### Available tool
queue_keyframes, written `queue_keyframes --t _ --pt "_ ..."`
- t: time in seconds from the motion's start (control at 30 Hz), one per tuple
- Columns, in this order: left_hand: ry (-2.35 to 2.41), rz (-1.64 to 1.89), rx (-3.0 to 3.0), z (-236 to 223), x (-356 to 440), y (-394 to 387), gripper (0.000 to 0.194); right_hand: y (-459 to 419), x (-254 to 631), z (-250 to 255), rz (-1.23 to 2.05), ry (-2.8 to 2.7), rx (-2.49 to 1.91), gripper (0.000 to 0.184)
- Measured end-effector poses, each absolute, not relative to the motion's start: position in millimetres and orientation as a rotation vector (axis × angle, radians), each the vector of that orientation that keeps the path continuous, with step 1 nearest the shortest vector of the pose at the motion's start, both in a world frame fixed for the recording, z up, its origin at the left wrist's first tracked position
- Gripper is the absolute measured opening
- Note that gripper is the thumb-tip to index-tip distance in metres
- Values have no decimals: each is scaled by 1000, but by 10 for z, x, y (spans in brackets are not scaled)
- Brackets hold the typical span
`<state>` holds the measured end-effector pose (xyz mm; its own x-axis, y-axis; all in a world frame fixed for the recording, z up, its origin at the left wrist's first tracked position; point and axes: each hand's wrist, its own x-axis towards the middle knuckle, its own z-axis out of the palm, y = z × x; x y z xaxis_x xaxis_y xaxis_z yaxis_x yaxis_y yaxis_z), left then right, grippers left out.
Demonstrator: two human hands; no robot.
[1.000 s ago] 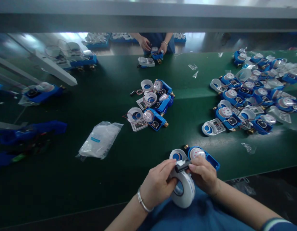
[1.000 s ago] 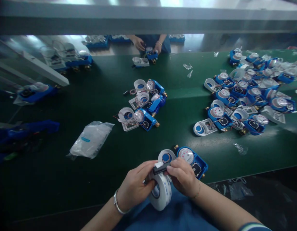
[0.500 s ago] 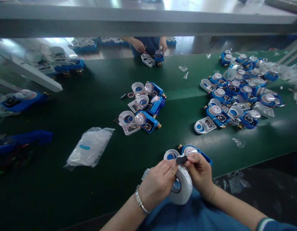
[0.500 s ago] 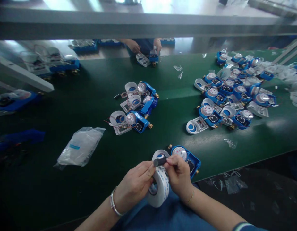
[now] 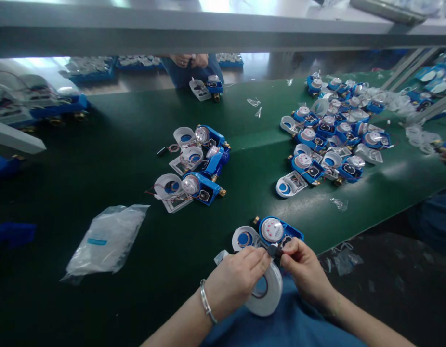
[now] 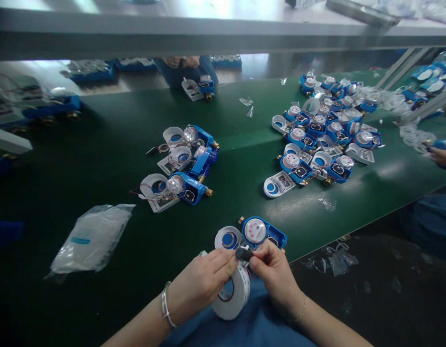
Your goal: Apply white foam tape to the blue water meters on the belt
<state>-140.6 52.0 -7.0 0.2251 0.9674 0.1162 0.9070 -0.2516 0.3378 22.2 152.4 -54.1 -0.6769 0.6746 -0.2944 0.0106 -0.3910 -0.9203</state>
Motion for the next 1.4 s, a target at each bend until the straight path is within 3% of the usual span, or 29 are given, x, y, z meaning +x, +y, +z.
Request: queue_keyframes --t 0.2,0.43,0.6,0.73,1.0,1.4 --pt "1807 339 2336 -24 -1357 533 30 1488 294 -606 1776 -1632 -947 17" --pt "1758 125 2406 -95 -1270 695 30 1500 212 -737 1749 -1536 -1155 24" --pt "1343 258 2471 -50 -1051 902 22 1869 221 -920 1431 -1548 -1357 28" --pt "1583 177 2220 -238 -1282 1033 26 2218 454 -1145 1425 -1561 -1479 29" --pt "1625 -162 2060 -924 -1416 1139 26 2398 595 -1495 1347 -2028 -1654 22" --pt "1629 -288 1918 -964 -1364 1145 37 2421 355 -1346 681 -2684 -1715 22"
